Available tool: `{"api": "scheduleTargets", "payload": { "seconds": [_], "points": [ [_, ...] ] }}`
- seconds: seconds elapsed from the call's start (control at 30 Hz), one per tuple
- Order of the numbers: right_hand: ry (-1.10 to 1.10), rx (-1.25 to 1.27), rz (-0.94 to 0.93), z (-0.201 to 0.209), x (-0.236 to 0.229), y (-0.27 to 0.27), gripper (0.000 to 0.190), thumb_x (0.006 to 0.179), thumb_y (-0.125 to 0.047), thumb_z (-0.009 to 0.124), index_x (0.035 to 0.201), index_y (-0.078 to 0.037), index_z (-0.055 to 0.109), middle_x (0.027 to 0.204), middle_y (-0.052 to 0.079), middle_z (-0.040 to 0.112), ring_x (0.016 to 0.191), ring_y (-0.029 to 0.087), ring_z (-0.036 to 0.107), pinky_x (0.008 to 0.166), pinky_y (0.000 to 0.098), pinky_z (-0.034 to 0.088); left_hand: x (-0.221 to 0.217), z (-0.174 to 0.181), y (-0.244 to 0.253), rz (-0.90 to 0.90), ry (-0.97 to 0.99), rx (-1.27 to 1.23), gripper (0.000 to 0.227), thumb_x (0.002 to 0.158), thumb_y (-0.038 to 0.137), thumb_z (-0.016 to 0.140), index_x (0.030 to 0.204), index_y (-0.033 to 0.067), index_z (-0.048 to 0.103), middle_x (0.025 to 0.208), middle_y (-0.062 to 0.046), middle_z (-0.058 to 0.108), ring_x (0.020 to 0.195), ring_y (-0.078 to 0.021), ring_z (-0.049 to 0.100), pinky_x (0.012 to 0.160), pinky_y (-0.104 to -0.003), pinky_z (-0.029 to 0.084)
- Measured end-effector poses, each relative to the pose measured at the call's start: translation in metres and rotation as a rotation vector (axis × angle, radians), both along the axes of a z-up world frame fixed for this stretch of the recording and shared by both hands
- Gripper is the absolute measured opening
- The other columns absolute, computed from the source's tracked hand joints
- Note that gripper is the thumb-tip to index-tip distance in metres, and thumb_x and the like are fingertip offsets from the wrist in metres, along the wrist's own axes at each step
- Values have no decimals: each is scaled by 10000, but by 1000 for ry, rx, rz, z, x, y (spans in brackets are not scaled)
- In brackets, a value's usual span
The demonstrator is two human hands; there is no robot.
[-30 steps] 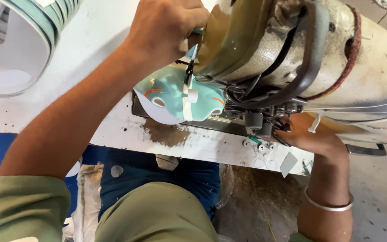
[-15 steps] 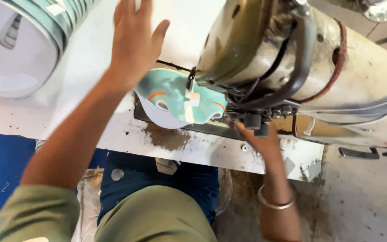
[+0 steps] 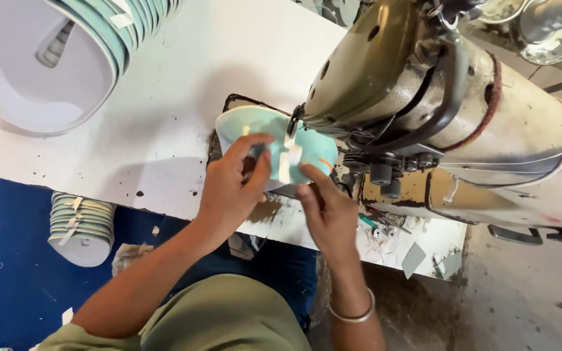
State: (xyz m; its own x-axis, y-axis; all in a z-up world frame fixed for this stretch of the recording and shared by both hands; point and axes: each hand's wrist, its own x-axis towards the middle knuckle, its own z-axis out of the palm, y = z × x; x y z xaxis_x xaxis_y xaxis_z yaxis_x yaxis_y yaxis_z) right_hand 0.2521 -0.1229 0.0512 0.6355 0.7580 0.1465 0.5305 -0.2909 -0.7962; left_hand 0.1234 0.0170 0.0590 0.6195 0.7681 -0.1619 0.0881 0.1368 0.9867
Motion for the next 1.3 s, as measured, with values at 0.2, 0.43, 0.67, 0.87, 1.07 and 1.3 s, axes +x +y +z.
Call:
{"api": "scheduleTargets", "payload": {
  "seconds": [0.2, 0.43, 0.67, 0.87, 1.07, 1.3],
  "points": [
    [173, -95, -46, -19, -18, 4, 386, 1004, -230, 683, 1363, -92, 655, 738, 34, 746, 614, 74, 659, 584, 239, 537, -10, -33, -8, -21, -128, -37, 295, 1027, 154, 606, 1319, 111, 612, 712, -16, 678, 604, -47, 637, 569, -238, 535],
    [734, 14, 22, 6, -16, 11, 595, 938, -198, 715, 1465, -16, 508, 728, 58, 736, 508, 82, 621, 438, 211, 413, -13, -28, -5, -124, -91, -98, 419, 1033, 128, 536, 1444, 189, 586, 724, -18, 668, 599, -37, 646, 545, -241, 531],
    [847, -52, 29, -13, -33, 1, 583, 932, -141, 701, 1460, 1, 498, 642, 46, 699, 454, 80, 593, 400, 211, 406, -8, -27, 10, -237, -153, -335, 438, 1063, 169, 454, 1487, 210, 553, 644, 29, 510, 525, -35, 480, 480, -238, 459],
    [703, -56, -5, -23, -44, 3, 568, 929, -71, 698, 1456, -8, 494, 628, 20, 674, 508, 61, 608, 471, 212, 462, -2, -35, 11, -231, -221, -436, 426, 1061, 172, 420, 1457, 166, 579, 586, 16, 464, 448, -39, 402, 436, -223, 376],
    [552, -127, -9, -15, -46, 11, 576, 908, -62, 706, 1444, -25, 501, 605, 1, 657, 502, 33, 571, 474, 207, 435, 2, -38, 3, -112, -327, -439, 368, 1058, 145, 526, 1404, 88, 639, 768, 84, 448, 510, -9, 406, 456, -226, 360],
    [549, -122, 1, -23, -46, 9, 588, 920, -64, 713, 1460, -22, 484, 624, -3, 654, 539, 28, 579, 501, 199, 443, 23, -57, -11, 94, -361, -409, 326, 929, 86, 758, 1248, 34, 720, 937, 28, 710, 736, 1, 653, 639, -205, 527]
  ]
}}
